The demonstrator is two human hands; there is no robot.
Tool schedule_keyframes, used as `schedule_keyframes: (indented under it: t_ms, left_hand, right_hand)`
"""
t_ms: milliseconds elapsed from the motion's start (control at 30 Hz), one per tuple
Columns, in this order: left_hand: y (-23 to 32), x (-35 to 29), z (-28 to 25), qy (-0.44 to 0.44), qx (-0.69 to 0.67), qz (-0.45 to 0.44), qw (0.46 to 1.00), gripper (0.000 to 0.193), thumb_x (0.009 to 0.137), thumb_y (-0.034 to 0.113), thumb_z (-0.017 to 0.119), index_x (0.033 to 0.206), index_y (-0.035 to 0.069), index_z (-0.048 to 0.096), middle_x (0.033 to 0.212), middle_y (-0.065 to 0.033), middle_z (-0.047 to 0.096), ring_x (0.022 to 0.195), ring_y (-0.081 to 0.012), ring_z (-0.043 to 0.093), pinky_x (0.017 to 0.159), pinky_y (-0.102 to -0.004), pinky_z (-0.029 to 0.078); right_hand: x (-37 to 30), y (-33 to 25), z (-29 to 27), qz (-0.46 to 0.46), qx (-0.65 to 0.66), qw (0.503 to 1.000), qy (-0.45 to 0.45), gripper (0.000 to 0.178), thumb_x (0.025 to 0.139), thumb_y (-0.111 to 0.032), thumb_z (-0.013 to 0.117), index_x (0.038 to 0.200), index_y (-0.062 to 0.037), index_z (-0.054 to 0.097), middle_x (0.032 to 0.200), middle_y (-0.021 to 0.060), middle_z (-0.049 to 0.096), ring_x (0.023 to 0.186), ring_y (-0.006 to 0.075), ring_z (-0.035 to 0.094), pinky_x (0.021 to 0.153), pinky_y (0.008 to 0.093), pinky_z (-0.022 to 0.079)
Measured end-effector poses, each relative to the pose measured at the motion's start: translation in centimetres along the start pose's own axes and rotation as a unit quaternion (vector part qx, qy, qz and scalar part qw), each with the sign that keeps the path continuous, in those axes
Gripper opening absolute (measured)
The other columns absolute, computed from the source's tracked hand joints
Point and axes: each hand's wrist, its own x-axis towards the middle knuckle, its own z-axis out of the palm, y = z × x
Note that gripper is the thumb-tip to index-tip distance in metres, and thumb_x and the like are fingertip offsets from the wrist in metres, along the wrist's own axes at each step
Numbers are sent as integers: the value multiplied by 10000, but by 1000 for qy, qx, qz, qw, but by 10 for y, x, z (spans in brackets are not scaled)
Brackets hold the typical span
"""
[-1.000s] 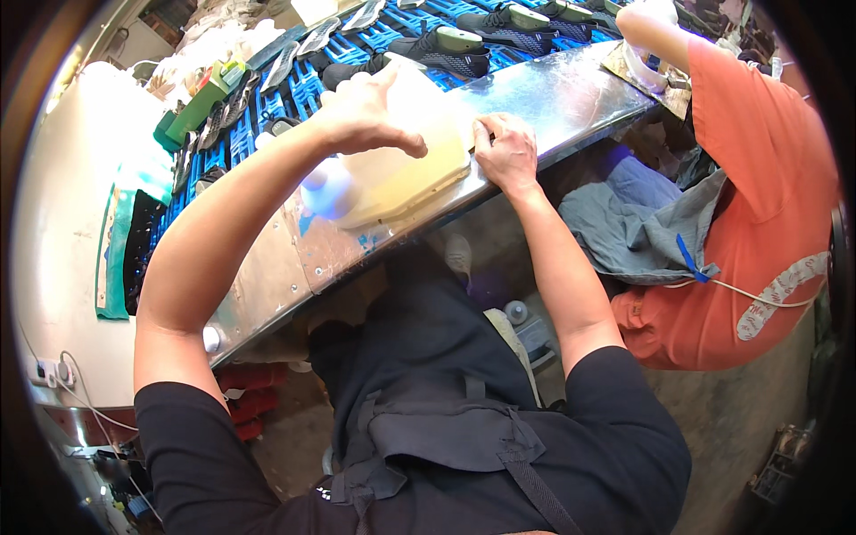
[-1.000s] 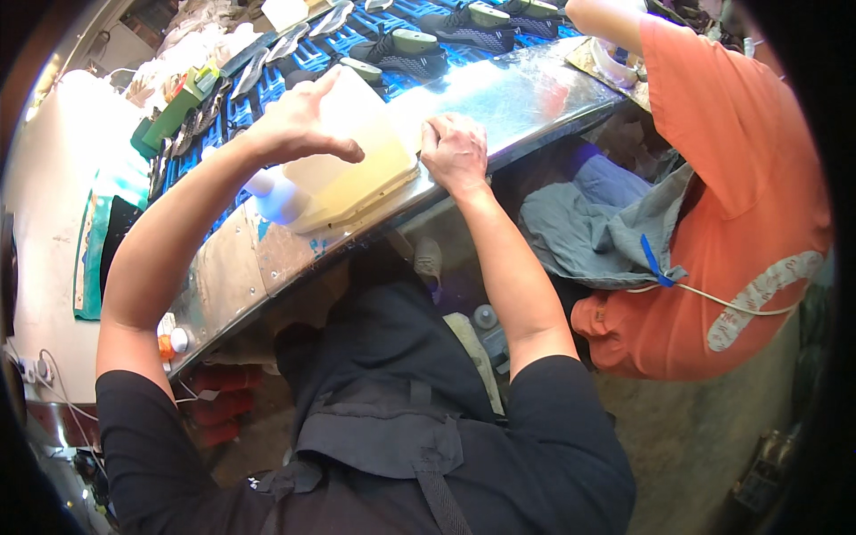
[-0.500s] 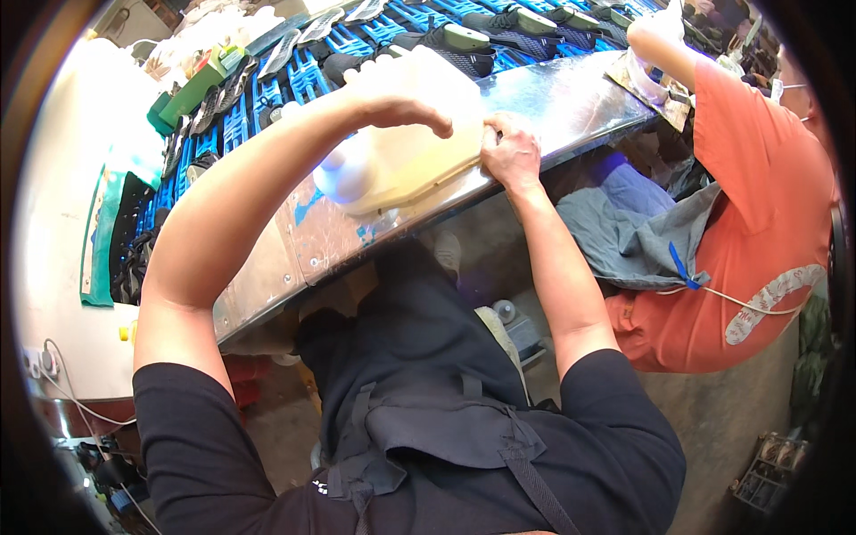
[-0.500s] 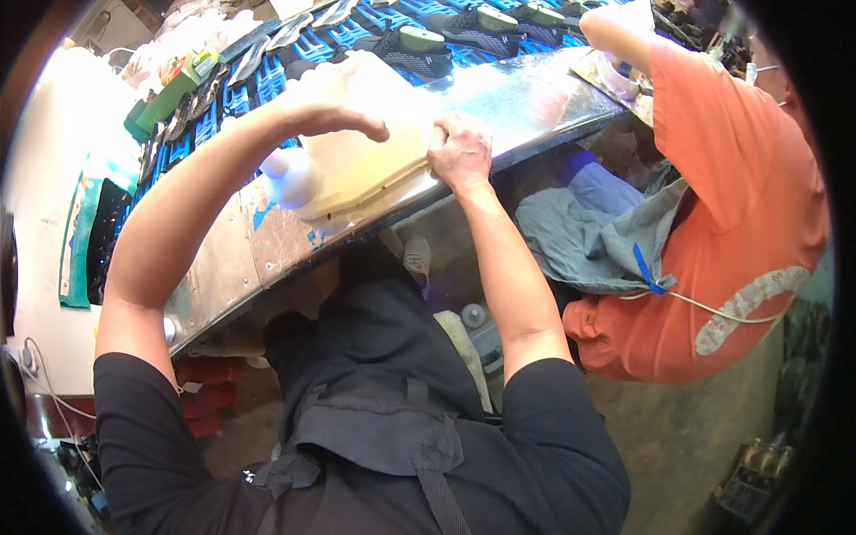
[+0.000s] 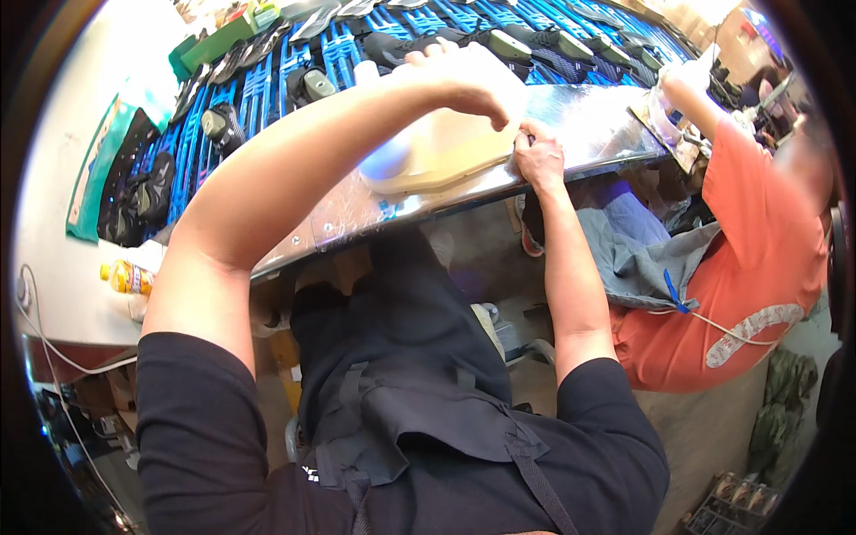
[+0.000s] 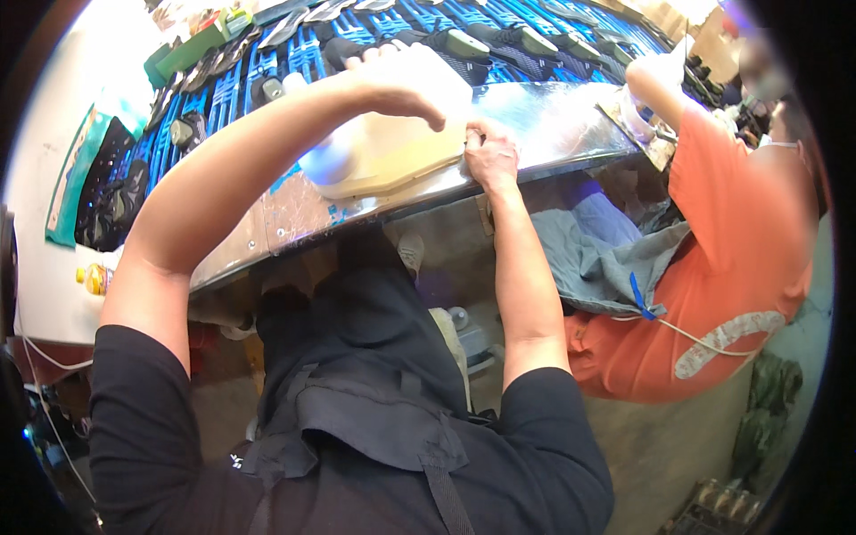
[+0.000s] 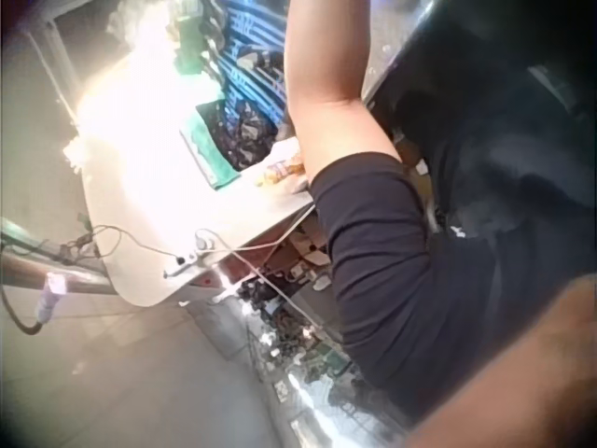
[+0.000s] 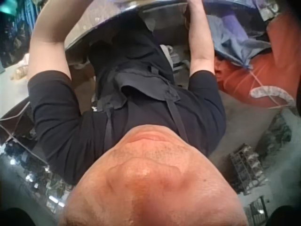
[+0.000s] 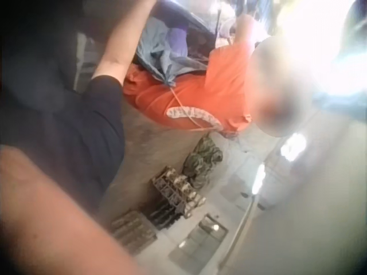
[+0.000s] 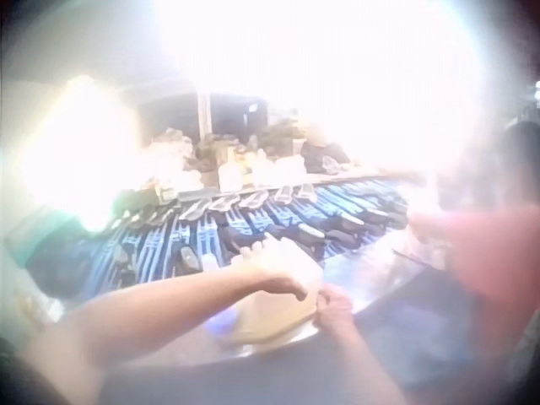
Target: The person pours a white liquid from a plastic jug onto a wooden block, then uses a blue brush to apply the liquid to the sole of a black shoe. The person repeats this process on several shoes, placing each treated shoe on a blue rack.
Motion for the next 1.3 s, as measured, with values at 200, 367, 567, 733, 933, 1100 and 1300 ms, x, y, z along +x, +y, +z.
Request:
schedule_keyframes:
  t_ms: [200, 367, 567, 733, 933, 1100, 1300]
  left_hand:
    - [1, -53, 54, 379, -107, 180, 901, 873, 846, 515, 837, 1494, -22, 604, 1497, -306, 577, 1451, -465, 506, 1236, -577, 371]
    - [-45, -186, 75, 333, -277, 267, 861, 593, 883, 338, 875, 1336, -14, 726, 1359, -239, 714, 1256, -409, 680, 1101, -509, 520]
    - [-119, -225, 139, 267, -406, 53, 872, 340, 880, 224, 906, 1089, -18, 789, 1085, -210, 783, 1009, -355, 755, 943, -434, 588]
    - [-181, -213, 167, 355, -373, -57, 855, 340, 869, 229, 906, 1083, -9, 794, 1017, -183, 774, 975, -337, 747, 868, -424, 596]
    - [-202, -211, 185, 361, -420, -107, 826, 248, 935, 114, 841, 1130, -21, 771, 1091, -135, 754, 952, -228, 760, 837, -337, 617]
    - [-207, -207, 186, 360, -411, -101, 831, 218, 934, 68, 814, 1128, -19, 766, 1090, -128, 759, 956, -215, 771, 860, -331, 624]
    - [-212, -204, 180, 345, -454, -91, 817, 299, 812, 1, 831, 1101, -29, 764, 1040, -150, 763, 965, -275, 772, 882, -349, 644]
  right_hand:
    - [21, 50, 15, 27, 90, 996, -10, 261, 955, -202, 747, 1172, -78, 821, 1067, 165, 820, 1019, 312, 782, 956, 406, 588]
    - [29, -27, -20, -38, 275, 957, 87, 410, 1109, -268, 690, 1397, 23, 710, 1211, 155, 792, 1129, 188, 723, 1010, 335, 565]
    - [30, -191, -49, -337, 125, 925, -125, 652, 1019, -487, 786, 1489, -50, 675, 1437, 200, 718, 1356, 326, 672, 1178, 428, 486]
    - [42, -237, -12, -327, -144, 898, -255, 882, 927, -785, 714, 1525, -139, 666, 1537, 178, 653, 1455, 370, 582, 1217, 501, 462]
    - [47, -224, 14, -324, -70, 886, -324, 609, 1002, -625, 725, 1264, -85, 828, 1363, 145, 768, 1463, 346, 584, 1221, 518, 457]
    - [47, -230, 10, -360, -76, 878, -307, 479, 1045, -536, 683, 1123, -100, 864, 1205, 145, 823, 1382, 311, 664, 1318, 557, 325]
    - [53, -229, 9, -349, -96, 876, -317, 428, 1060, -495, 666, 1136, -122, 861, 1293, 180, 791, 1366, 307, 676, 1347, 599, 239]
